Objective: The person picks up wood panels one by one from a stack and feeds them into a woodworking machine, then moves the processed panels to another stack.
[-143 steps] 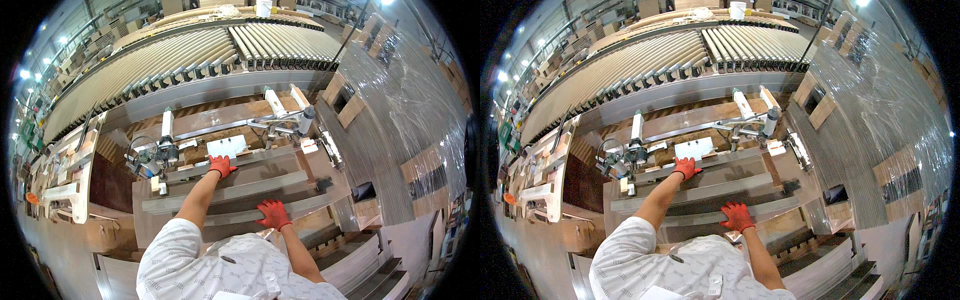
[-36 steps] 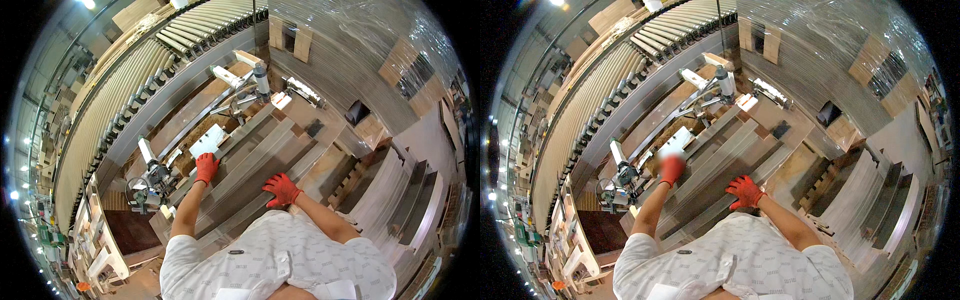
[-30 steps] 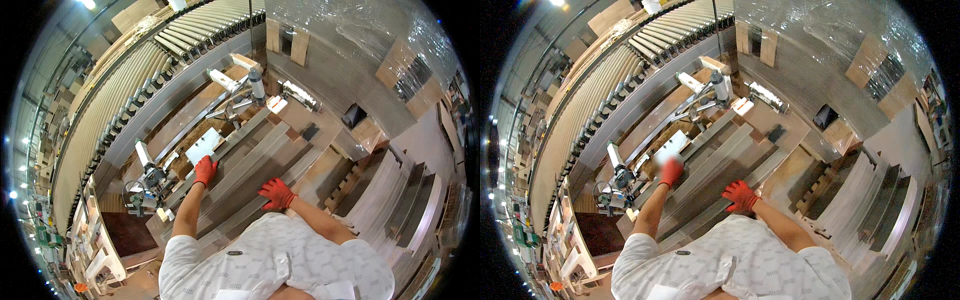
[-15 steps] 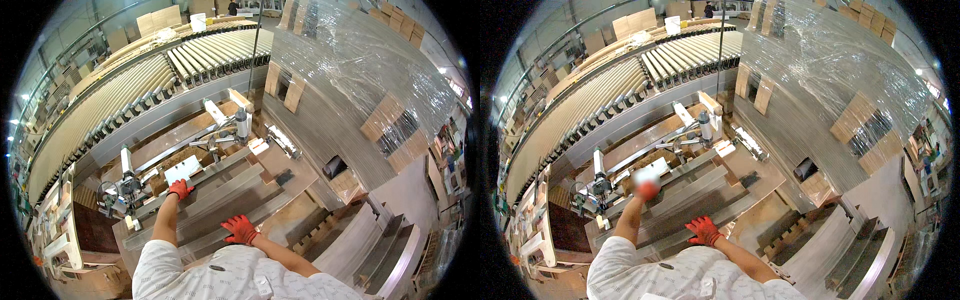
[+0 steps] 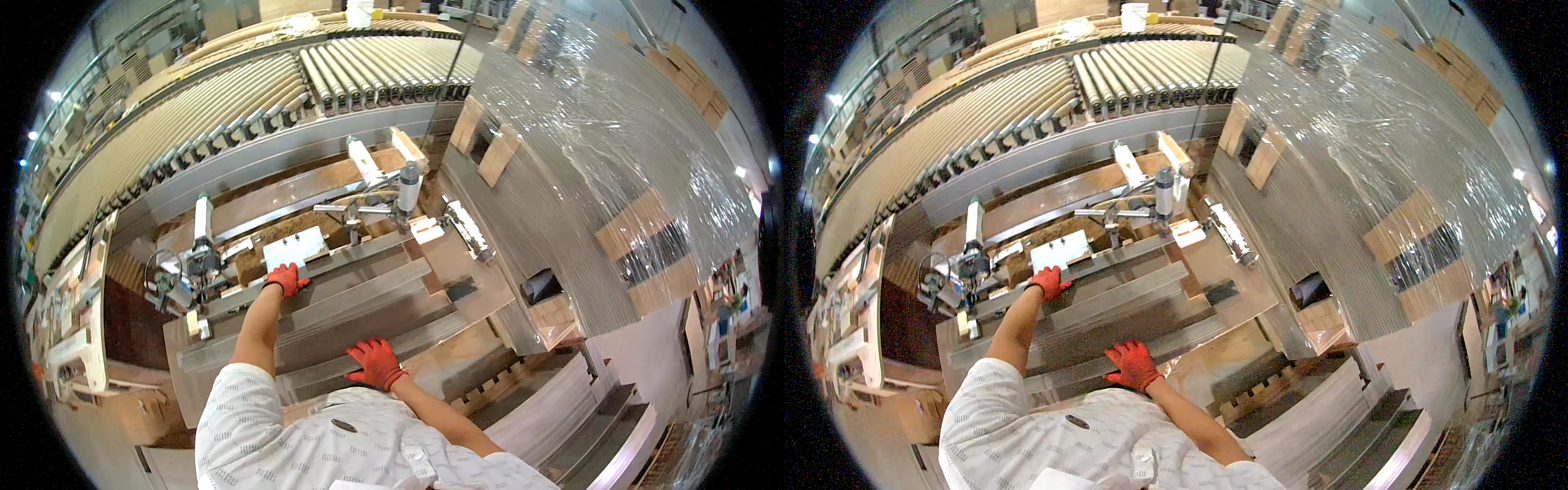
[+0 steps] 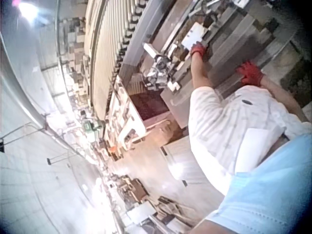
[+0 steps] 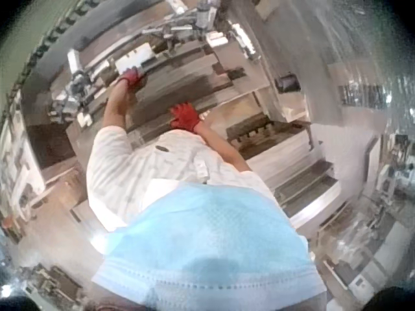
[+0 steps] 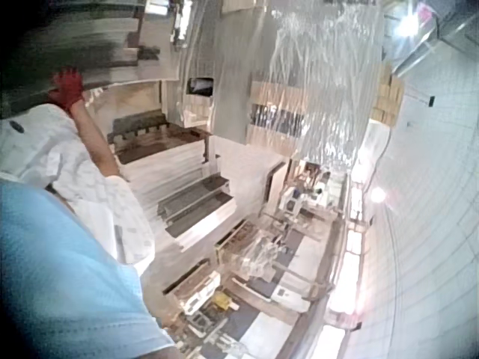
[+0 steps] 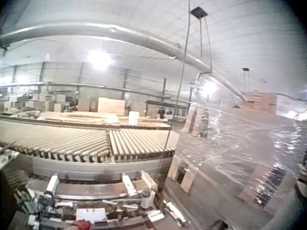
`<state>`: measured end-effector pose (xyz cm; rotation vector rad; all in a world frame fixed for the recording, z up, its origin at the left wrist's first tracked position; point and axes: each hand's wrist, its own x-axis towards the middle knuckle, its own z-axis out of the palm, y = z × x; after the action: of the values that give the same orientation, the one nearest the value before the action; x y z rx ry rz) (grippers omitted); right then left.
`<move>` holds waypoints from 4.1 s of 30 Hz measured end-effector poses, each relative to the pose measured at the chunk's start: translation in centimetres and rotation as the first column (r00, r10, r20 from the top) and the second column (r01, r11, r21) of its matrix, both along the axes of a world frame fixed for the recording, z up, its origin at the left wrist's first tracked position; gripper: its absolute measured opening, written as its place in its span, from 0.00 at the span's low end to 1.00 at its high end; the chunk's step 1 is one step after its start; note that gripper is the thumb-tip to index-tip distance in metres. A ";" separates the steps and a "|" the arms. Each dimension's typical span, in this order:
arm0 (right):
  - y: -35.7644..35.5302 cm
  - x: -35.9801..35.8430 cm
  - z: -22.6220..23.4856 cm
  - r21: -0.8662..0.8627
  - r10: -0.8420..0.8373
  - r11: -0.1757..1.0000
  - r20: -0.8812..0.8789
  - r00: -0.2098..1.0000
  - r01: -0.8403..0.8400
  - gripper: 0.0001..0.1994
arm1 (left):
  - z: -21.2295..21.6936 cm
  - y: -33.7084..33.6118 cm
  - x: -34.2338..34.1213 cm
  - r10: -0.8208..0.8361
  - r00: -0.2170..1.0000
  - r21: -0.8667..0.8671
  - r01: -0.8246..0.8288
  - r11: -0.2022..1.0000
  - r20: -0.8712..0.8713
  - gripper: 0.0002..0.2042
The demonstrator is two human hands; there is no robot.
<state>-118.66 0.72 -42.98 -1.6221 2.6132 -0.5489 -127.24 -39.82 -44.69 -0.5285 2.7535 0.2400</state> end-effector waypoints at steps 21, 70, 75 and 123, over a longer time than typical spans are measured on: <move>-2.5 -0.7 0.0 0.156 -0.098 0.984 0.091 0.991 0.083 0.37 | 0.4 -1.0 -1.6 0.041 0.992 0.038 -0.045 0.998 0.117 0.44; -1.6 1.3 0.1 0.037 -0.125 0.991 -0.003 0.992 0.125 0.35 | -2.0 -1.6 2.1 -0.138 0.925 0.039 0.163 0.986 -0.353 0.29; -1.0 1.3 0.2 0.040 -0.139 0.989 -0.033 0.990 0.141 0.35 | -1.1 -0.7 1.8 -0.175 0.915 0.014 0.194 0.981 -0.364 0.28; -2.1 -20.9 8.2 0.320 -0.020 0.947 -0.029 0.999 0.028 0.29 | 11.1 2.2 19.8 -0.232 0.881 0.028 0.266 0.963 -0.413 0.21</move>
<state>-139.52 -1.34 -34.77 -1.5034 2.5727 -0.0936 -107.42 -37.62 -33.57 -0.0993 3.1563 0.4443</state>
